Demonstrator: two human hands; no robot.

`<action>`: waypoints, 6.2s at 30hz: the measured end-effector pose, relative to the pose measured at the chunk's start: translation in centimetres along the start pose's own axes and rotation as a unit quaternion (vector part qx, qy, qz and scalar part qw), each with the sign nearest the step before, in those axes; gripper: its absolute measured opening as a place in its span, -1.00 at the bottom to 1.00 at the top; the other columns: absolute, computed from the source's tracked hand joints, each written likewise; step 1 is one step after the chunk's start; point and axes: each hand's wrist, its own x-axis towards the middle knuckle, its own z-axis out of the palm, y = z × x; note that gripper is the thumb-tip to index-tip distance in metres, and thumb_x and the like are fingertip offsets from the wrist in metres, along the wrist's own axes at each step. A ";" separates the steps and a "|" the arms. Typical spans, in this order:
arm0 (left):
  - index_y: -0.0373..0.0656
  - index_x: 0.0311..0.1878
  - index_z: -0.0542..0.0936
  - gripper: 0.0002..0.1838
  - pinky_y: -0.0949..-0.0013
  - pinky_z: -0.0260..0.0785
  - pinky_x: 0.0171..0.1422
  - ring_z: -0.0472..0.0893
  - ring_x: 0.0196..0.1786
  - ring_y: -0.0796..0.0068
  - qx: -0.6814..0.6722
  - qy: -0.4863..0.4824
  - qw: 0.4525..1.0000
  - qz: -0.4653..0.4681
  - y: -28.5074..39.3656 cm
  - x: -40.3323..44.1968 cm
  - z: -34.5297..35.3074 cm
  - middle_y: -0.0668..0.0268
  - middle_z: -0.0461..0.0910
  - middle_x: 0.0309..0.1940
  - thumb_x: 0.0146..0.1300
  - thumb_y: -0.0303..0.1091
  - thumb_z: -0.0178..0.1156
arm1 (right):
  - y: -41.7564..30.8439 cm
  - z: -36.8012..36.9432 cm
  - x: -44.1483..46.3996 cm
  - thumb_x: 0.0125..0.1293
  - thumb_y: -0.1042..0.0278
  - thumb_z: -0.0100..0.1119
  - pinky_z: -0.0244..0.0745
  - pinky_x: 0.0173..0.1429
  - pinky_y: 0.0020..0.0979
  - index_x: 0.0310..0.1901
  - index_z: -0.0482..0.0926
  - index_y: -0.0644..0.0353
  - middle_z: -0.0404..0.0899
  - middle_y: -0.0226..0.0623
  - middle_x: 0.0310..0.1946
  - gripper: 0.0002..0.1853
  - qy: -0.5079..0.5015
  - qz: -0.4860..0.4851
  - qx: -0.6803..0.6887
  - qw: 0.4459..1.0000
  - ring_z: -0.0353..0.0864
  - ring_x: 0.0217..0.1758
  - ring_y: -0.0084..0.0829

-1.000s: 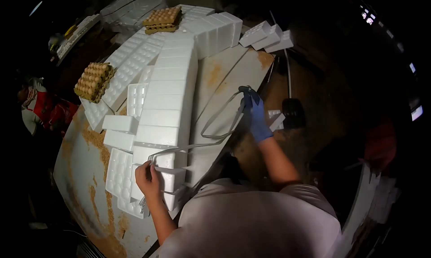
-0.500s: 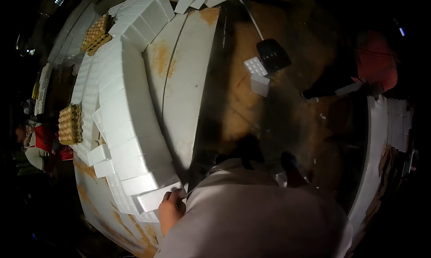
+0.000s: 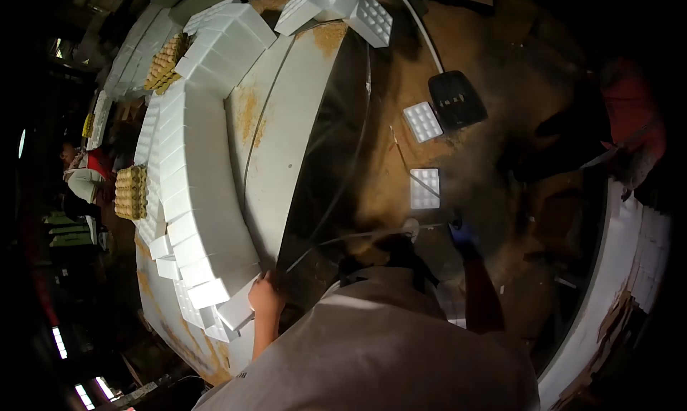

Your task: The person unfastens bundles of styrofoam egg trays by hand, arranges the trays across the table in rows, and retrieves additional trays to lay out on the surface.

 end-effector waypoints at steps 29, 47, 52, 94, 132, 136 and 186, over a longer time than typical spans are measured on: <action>-0.01 0.23 0.62 -0.57 -0.14 0.39 0.36 0.50 0.35 -0.06 -0.060 -0.273 0.942 0.188 20.5 22.1 17.1 0.06 0.60 0.25 0.35 -0.09 0.24 | -1.7 6.5 17.5 0.24 0.01 0.20 0.62 0.18 -0.04 -0.18 0.79 -0.07 0.77 -0.17 -0.07 -0.71 -0.174 0.150 -0.128 0.965 0.74 0.05 -0.05; -0.11 0.09 0.68 -0.66 -0.07 0.54 0.10 0.69 0.01 -0.21 -0.064 -0.213 0.973 0.061 34.7 40.7 21.6 -0.05 0.73 -0.05 0.49 -0.11 0.11 | 0.6 1.8 38.7 0.28 -0.16 0.22 0.56 0.27 -0.03 -0.04 0.79 0.00 0.78 -0.11 -0.02 -0.55 -0.132 0.230 0.027 0.964 0.72 0.12 -0.01; -0.21 0.18 0.64 -0.59 -0.05 0.52 0.13 0.67 0.10 -0.15 -0.057 -0.271 0.955 0.108 44.3 50.0 30.2 -0.03 0.69 0.10 0.51 -0.10 0.10 | 4.5 8.0 47.9 0.25 -0.19 0.27 0.58 0.26 -0.05 0.22 0.70 0.01 0.76 0.01 -0.03 -0.40 -0.117 0.162 0.099 0.975 0.73 0.11 0.02; -0.19 0.42 0.36 -0.08 0.07 0.44 0.44 0.54 0.33 -0.12 -0.046 -0.254 0.946 0.197 63.7 56.8 30.1 -0.09 0.48 0.32 0.00 -0.11 0.51 | 12.0 -1.3 45.0 0.40 -0.33 0.03 0.64 -0.01 0.14 -0.24 0.78 0.02 0.71 0.19 -0.35 -0.44 -0.164 0.136 -0.060 0.975 0.73 -0.19 0.22; -0.05 0.50 0.38 -0.19 -0.18 0.08 0.59 0.16 0.58 -0.24 -0.107 0.363 0.903 -0.203 12.1 18.0 9.0 -0.11 0.10 0.60 0.17 -0.17 0.44 | -58.3 -13.9 25.5 0.37 -0.26 0.07 0.51 0.30 0.04 0.51 0.37 -0.29 0.55 -0.01 0.29 -0.30 -0.022 -0.494 -0.350 0.795 0.63 0.28 -0.01; -0.10 0.48 0.38 -0.18 -0.20 0.11 0.54 0.20 0.54 -0.19 -0.183 0.299 0.895 -0.275 15.8 8.6 17.3 -0.11 0.12 0.58 0.16 -0.12 0.47 | -58.4 -12.2 25.2 0.37 -0.13 0.15 0.42 0.42 -0.03 0.42 0.51 -0.09 0.45 -0.02 0.41 -0.37 -0.017 -0.601 -0.197 0.774 0.56 0.32 0.08; -0.30 0.23 0.32 -0.50 0.28 0.58 -0.46 0.61 -0.46 0.35 -0.730 0.465 0.261 -0.428 26.1 38.5 -4.1 0.12 0.57 -0.22 0.27 -0.37 0.21 | -75.6 -19.2 52.6 0.44 0.03 0.30 0.49 0.29 -0.26 0.32 0.53 0.31 0.57 -0.21 0.26 -0.41 -0.256 -0.376 0.423 0.784 0.57 0.21 -0.32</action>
